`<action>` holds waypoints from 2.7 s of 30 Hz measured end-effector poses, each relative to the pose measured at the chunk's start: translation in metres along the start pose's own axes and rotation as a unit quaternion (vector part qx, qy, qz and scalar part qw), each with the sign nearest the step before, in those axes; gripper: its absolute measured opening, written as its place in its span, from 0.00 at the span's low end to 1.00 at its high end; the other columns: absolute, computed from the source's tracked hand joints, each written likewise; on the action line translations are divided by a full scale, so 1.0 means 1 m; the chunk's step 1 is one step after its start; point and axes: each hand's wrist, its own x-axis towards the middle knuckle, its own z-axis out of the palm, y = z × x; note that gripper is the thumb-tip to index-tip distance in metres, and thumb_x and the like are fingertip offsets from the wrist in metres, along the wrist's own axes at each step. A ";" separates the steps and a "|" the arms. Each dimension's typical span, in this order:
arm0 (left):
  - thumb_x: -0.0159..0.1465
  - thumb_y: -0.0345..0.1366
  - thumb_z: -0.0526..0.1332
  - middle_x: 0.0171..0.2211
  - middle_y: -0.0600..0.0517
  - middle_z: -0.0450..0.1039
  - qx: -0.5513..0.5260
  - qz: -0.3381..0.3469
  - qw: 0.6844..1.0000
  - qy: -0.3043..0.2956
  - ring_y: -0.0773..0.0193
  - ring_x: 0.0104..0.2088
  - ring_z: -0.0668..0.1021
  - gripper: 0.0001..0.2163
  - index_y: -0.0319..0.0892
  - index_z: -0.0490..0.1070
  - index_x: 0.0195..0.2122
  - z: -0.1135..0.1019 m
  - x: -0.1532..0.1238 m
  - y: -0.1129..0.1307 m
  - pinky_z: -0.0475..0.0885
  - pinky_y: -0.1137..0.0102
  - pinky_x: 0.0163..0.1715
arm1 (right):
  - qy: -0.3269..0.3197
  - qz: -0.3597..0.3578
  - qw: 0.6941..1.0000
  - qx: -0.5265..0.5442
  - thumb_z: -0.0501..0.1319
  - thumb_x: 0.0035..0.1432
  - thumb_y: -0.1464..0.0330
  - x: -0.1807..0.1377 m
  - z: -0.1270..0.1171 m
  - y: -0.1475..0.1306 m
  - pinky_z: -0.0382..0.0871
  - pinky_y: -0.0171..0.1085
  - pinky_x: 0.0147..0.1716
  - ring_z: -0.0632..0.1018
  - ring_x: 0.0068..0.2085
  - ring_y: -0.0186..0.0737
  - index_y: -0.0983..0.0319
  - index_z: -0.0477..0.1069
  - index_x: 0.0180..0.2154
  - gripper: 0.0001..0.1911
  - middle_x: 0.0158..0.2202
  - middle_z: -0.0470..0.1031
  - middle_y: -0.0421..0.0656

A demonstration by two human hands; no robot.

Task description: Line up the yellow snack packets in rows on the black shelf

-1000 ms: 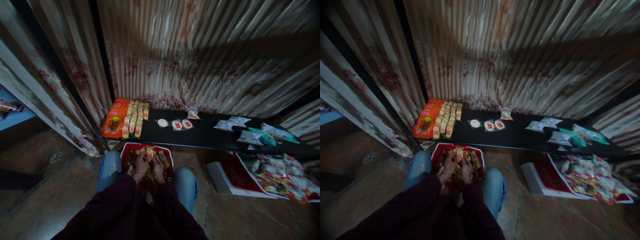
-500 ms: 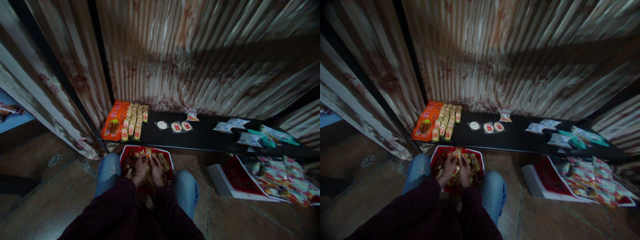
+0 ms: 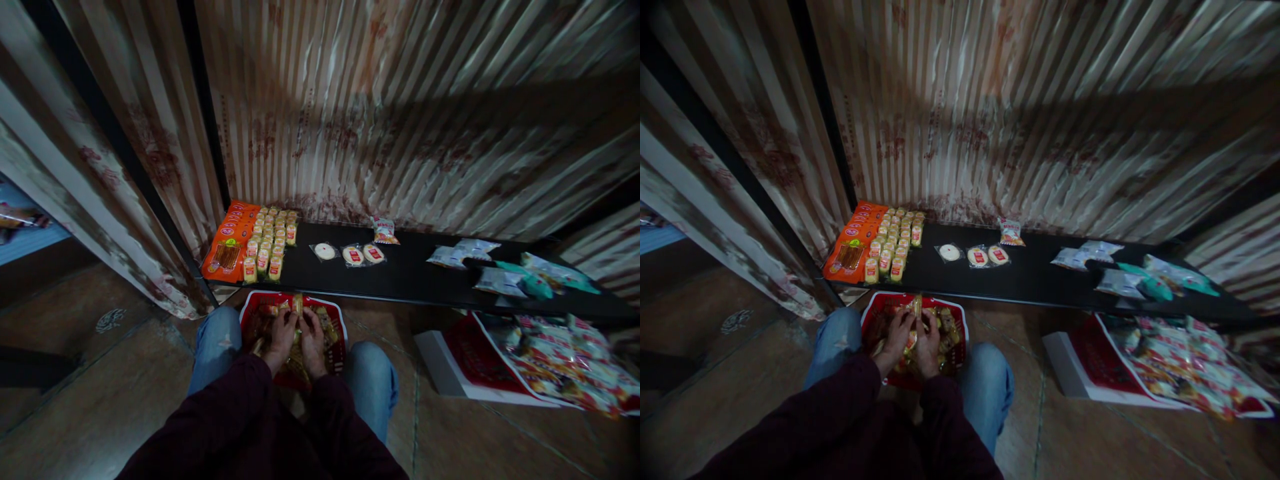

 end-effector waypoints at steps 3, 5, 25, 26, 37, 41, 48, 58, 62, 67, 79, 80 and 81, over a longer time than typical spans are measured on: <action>0.62 0.35 0.57 0.40 0.48 0.77 -0.023 -0.006 1.000 -0.004 0.63 0.42 0.78 0.07 0.41 0.71 0.38 0.001 0.001 -0.001 0.71 0.70 0.45 | 0.012 -0.004 1.000 0.003 0.62 0.48 0.54 -0.001 0.001 -0.003 0.67 0.44 0.51 0.75 0.48 0.46 0.60 0.75 0.43 0.22 0.46 0.77 0.47; 0.62 0.35 0.56 0.40 0.47 0.77 -0.035 -0.008 0.999 -0.007 0.63 0.41 0.78 0.07 0.41 0.71 0.38 0.003 0.003 -0.002 0.71 0.70 0.45 | 0.011 -0.009 1.000 -0.002 0.62 0.48 0.54 -0.001 0.002 -0.005 0.67 0.44 0.50 0.75 0.47 0.45 0.60 0.75 0.43 0.22 0.46 0.77 0.47; 0.61 0.40 0.60 0.39 0.48 0.77 -0.055 0.007 0.998 0.012 0.61 0.42 0.78 0.08 0.43 0.70 0.37 0.004 0.008 0.007 0.71 0.67 0.47 | -0.016 -0.024 0.999 -0.023 0.60 0.52 0.56 0.007 0.002 -0.011 0.69 0.42 0.47 0.76 0.46 0.45 0.61 0.74 0.47 0.24 0.48 0.77 0.50; 0.61 0.40 0.60 0.39 0.48 0.77 -0.052 0.007 0.999 0.014 0.62 0.41 0.78 0.07 0.43 0.70 0.37 0.004 0.008 0.008 0.71 0.67 0.46 | -0.017 -0.022 0.999 -0.028 0.59 0.52 0.56 0.007 0.002 -0.010 0.68 0.42 0.48 0.76 0.47 0.45 0.62 0.74 0.47 0.24 0.48 0.77 0.50; 0.59 0.27 0.57 0.40 0.48 0.75 -0.020 0.026 0.998 0.044 0.64 0.42 0.77 0.06 0.42 0.68 0.37 0.002 0.006 0.006 0.70 0.68 0.48 | 0.035 -0.049 0.996 -0.072 0.54 0.55 0.58 0.007 0.000 -0.003 0.61 0.44 0.55 0.71 0.53 0.45 0.62 0.71 0.49 0.24 0.51 0.74 0.50; 0.59 0.26 0.57 0.39 0.48 0.76 -0.033 0.026 0.998 0.048 0.64 0.40 0.77 0.07 0.42 0.70 0.38 0.003 0.005 0.010 0.70 0.68 0.46 | 0.053 -0.081 0.991 -0.090 0.53 0.54 0.58 0.010 -0.002 0.002 0.63 0.44 0.53 0.72 0.51 0.46 0.63 0.71 0.47 0.23 0.50 0.73 0.51; 0.57 0.23 0.56 0.40 0.47 0.77 -0.034 0.041 0.998 0.030 0.62 0.41 0.77 0.11 0.41 0.74 0.35 0.003 0.001 0.018 0.69 0.66 0.47 | 0.044 -0.071 0.994 -0.077 0.54 0.55 0.59 0.007 -0.003 -0.001 0.64 0.44 0.52 0.74 0.46 0.44 0.61 0.73 0.42 0.18 0.45 0.76 0.47; 0.56 0.24 0.56 0.39 0.47 0.78 -0.078 0.043 0.996 0.017 0.61 0.41 0.77 0.11 0.43 0.76 0.34 0.005 -0.001 0.019 0.69 0.65 0.49 | 0.036 -0.027 0.996 -0.071 0.56 0.57 0.54 0.004 -0.004 -0.008 0.64 0.43 0.52 0.73 0.50 0.45 0.60 0.74 0.44 0.20 0.47 0.77 0.47; 0.57 0.24 0.56 0.40 0.47 0.78 -0.073 0.038 0.997 0.011 0.61 0.41 0.77 0.11 0.42 0.75 0.35 0.004 -0.002 0.021 0.69 0.64 0.49 | 0.033 -0.034 0.997 -0.067 0.58 0.56 0.55 0.006 -0.004 -0.003 0.66 0.43 0.51 0.74 0.50 0.45 0.60 0.72 0.46 0.21 0.48 0.76 0.48; 0.58 0.25 0.56 0.39 0.48 0.77 -0.079 0.036 0.996 0.009 0.63 0.39 0.77 0.11 0.42 0.74 0.37 0.005 -0.001 0.022 0.69 0.65 0.48 | 0.030 -0.045 0.996 -0.072 0.58 0.56 0.55 0.009 -0.002 0.001 0.66 0.43 0.51 0.74 0.49 0.45 0.60 0.71 0.47 0.22 0.48 0.76 0.48; 0.58 0.33 0.60 0.38 0.48 0.76 -0.083 0.020 0.996 0.009 0.62 0.40 0.77 0.06 0.42 0.72 0.37 0.010 0.001 0.016 0.69 0.66 0.47 | 0.042 -0.048 0.994 -0.090 0.56 0.56 0.54 0.011 -0.003 -0.001 0.63 0.45 0.54 0.74 0.51 0.46 0.63 0.71 0.49 0.25 0.51 0.74 0.51; 0.57 0.34 0.60 0.38 0.48 0.76 -0.090 0.016 0.996 0.008 0.62 0.40 0.76 0.06 0.42 0.72 0.36 0.010 0.002 0.016 0.69 0.66 0.47 | 0.043 -0.049 0.994 -0.087 0.55 0.57 0.54 0.010 -0.002 -0.004 0.63 0.45 0.55 0.73 0.52 0.47 0.63 0.71 0.50 0.26 0.52 0.74 0.51; 0.57 0.35 0.61 0.38 0.48 0.76 -0.100 0.013 0.995 0.008 0.62 0.39 0.76 0.07 0.42 0.72 0.36 0.011 0.002 0.017 0.69 0.66 0.46 | 0.048 -0.052 0.994 -0.085 0.54 0.57 0.54 0.010 -0.002 -0.008 0.62 0.46 0.56 0.72 0.54 0.47 0.63 0.70 0.51 0.26 0.53 0.73 0.52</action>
